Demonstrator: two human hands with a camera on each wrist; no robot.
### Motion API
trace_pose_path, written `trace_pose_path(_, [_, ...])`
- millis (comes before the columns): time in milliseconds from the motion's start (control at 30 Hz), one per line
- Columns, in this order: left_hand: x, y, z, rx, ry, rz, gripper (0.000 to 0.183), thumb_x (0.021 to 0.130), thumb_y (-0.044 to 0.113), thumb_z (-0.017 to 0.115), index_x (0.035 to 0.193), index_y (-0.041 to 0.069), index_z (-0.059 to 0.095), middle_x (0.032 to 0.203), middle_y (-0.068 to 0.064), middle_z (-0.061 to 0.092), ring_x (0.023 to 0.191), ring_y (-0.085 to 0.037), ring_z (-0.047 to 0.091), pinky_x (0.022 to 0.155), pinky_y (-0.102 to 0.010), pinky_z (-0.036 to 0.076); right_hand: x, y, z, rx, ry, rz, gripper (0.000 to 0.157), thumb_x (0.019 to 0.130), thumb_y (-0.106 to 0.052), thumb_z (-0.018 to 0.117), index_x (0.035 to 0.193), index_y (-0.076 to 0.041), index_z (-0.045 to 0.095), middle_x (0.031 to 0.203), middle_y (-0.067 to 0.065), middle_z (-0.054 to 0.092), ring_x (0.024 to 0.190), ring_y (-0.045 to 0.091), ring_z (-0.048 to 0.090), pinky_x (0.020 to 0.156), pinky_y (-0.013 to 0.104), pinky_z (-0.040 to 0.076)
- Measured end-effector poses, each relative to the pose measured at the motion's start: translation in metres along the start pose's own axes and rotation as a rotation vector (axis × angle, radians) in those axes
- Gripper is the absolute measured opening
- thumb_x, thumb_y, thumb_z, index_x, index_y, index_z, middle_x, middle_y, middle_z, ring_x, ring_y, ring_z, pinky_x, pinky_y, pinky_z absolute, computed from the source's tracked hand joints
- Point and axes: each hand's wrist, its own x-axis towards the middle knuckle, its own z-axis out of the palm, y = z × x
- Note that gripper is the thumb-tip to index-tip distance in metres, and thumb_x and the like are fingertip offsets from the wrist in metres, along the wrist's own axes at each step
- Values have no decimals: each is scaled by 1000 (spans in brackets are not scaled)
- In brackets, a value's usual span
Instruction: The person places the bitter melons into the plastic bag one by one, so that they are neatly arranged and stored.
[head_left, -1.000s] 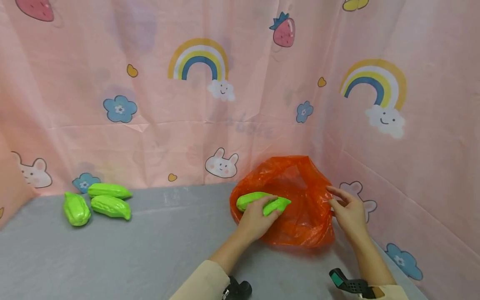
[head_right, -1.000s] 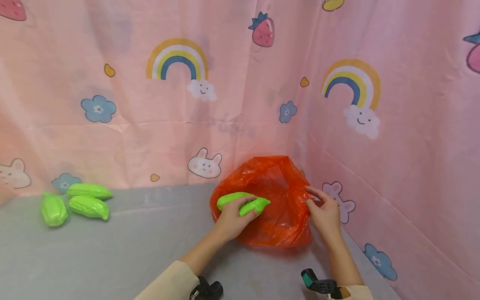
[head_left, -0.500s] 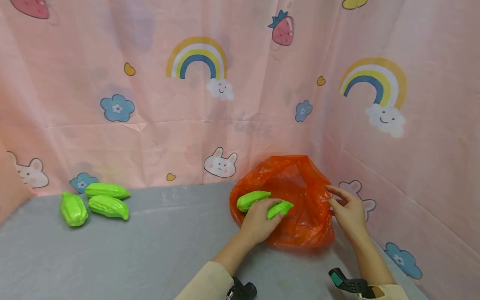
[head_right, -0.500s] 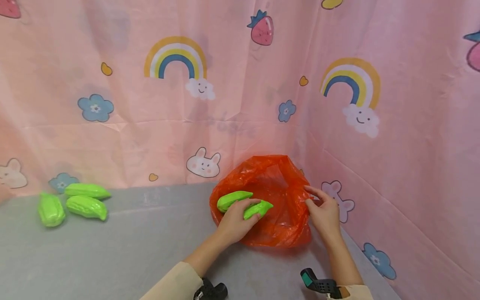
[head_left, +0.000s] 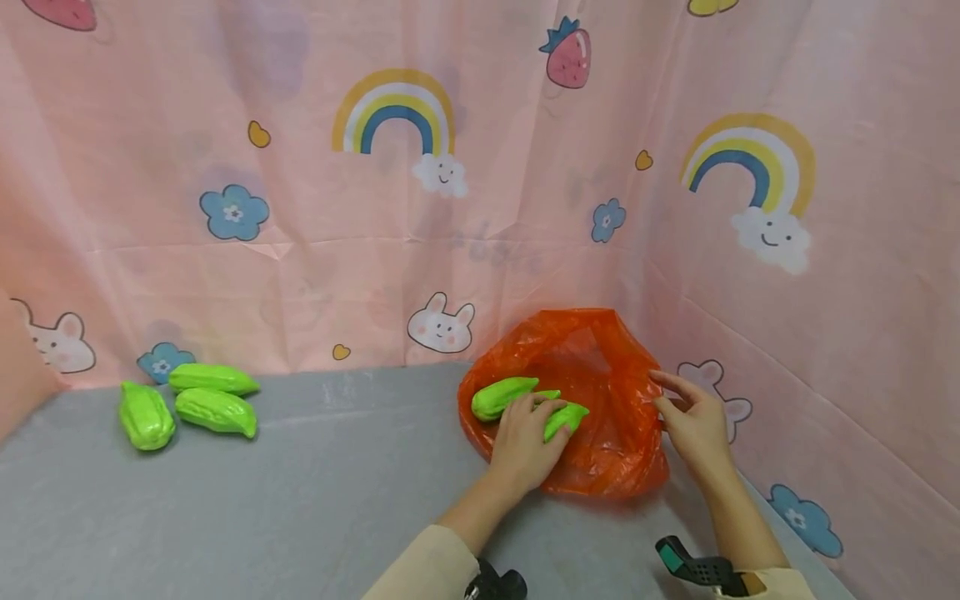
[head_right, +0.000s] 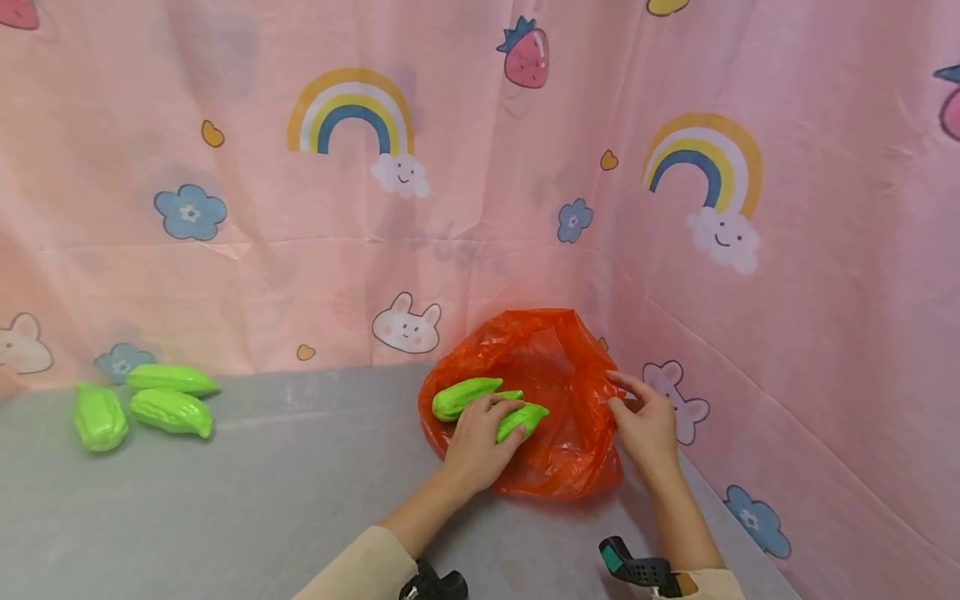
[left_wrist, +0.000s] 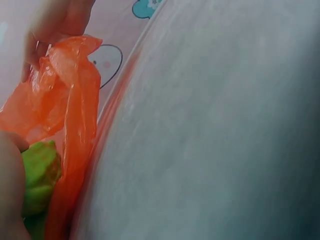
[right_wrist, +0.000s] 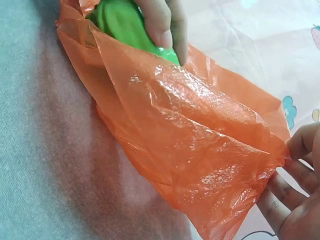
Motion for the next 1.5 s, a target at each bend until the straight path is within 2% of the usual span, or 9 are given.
trace_pose_path(133, [-2, 3, 3, 15, 50, -1, 34, 98, 33, 64, 131, 27, 69, 126, -1, 64, 123, -22, 56, 112, -41, 43, -1, 0, -1, 4, -1, 6, 44, 104, -22, 52, 145, -9, 54, 143, 19, 55, 82, -15, 58, 72, 13, 57])
trace_pose_path(367, [-3, 1, 4, 82, 91, 33, 24, 97, 30, 64, 118, 25, 76, 115, 1, 70, 122, -22, 57, 115, -42, 39, -1, -2, 1, 33, -23, -16, 43, 104, -19, 51, 145, -8, 54, 140, 21, 58, 82, -14, 60, 72, 13, 57])
trace_pose_path(467, [-4, 0, 5, 112, 77, 37, 24, 97, 31, 65, 117, 24, 76, 115, 0, 70, 124, -22, 56, 116, -44, 38, -1, -3, 2, 36, -30, -14, 43, 104, -19, 51, 145, -8, 54, 140, 21, 58, 83, -13, 60, 73, 13, 57])
trace_pose_path(700, [-4, 0, 6, 254, 26, 60, 31, 98, 38, 62, 120, 20, 75, 117, 1, 70, 131, -24, 53, 119, -48, 36, -1, -1, 3, 25, -3, -12, 42, 103, -17, 50, 145, -10, 55, 141, 19, 58, 82, -13, 59, 73, 12, 56])
trace_pose_path(867, [-4, -1, 4, 230, 12, 67, 31, 97, 34, 60, 120, 19, 75, 116, 1, 71, 132, -24, 53, 119, -46, 35, -1, -2, 2, 16, -6, -8, 43, 103, -19, 50, 145, -10, 55, 140, 19, 58, 82, -10, 60, 73, 12, 56])
trace_pose_path(1033, [-4, 0, 3, 212, 16, 80, 30, 92, 29, 67, 118, 19, 76, 114, 0, 71, 132, -25, 55, 118, -45, 38, 0, -1, 2, 13, -4, -9, 42, 104, -19, 50, 145, -10, 55, 140, 19, 58, 82, -11, 60, 73, 13, 57])
trace_pose_path(1200, [-4, 2, 1, 204, 9, 87, 30, 93, 32, 70, 120, 20, 75, 115, 0, 70, 132, -25, 54, 117, -44, 39, 0, -1, 2, 25, 0, -18, 42, 104, -21, 52, 144, -9, 56, 137, 20, 60, 82, -11, 60, 72, 12, 56])
trace_pose_path(1500, [-2, 5, 1, 188, -39, 68, 33, 97, 38, 66, 122, 19, 74, 119, 0, 69, 129, -22, 54, 117, -42, 39, -1, 1, 1, 14, 2, -15, 42, 103, -20, 52, 143, -9, 57, 135, 21, 61, 81, -10, 62, 73, 13, 57])
